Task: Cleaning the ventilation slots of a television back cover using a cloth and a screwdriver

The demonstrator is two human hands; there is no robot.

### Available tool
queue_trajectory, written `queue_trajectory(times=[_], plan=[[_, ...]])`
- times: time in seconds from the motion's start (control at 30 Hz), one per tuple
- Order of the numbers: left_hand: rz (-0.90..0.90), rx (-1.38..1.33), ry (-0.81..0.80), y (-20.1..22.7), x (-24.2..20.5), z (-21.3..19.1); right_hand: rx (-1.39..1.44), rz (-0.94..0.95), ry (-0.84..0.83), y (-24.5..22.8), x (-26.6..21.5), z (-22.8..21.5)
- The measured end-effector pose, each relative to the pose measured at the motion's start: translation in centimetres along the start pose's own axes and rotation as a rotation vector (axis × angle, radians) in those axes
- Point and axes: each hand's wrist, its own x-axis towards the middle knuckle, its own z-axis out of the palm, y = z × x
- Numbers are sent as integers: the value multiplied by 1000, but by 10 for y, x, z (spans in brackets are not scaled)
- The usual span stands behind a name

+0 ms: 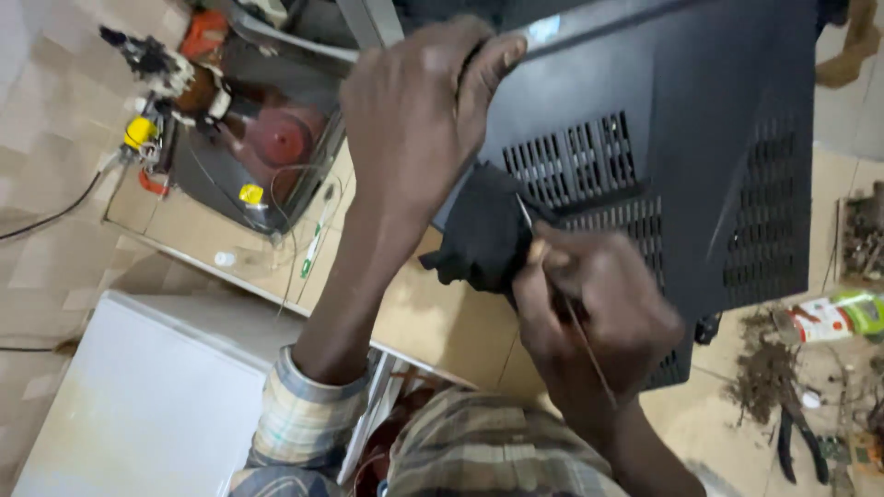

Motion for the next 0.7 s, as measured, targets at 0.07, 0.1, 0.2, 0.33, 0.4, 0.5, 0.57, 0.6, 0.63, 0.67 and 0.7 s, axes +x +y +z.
queue_trajectory(times=[0.07,0.1,0.2,0.33,0.4,0.5,0.57,0.6,0.63,0.67,0.7], plan=[[-15,-27,-3,-2,1,3,-50,86,4,9,-14,7],[-35,-57,-20,-2,-2,5,-99,183,-2,14,-23,11],[27,19,36,-3,0,6,198,-7,79,24,-21,32],[25,-61,61,-4,-1,6,1328,714,36,25,-23,25],[-7,-22,10,-5,0,5,123,-111,-32,6,5,7],[39,13,41,-9,-4,11,73,-16,-29,3,-2,9],[26,45,38,-11,-2,12,668,245,-61,21,-10,27],[15,65,22,-8,-4,11,1250,527,-91,28,-18,32],[9,53,8,-5,-9,9,1241,545,-90,29,-25,28],[24,48,41,-7,-7,7,1353,595,-70,33,-27,30],[39,42,74,-9,-6,5,1466,646,-49,36,-28,32]])
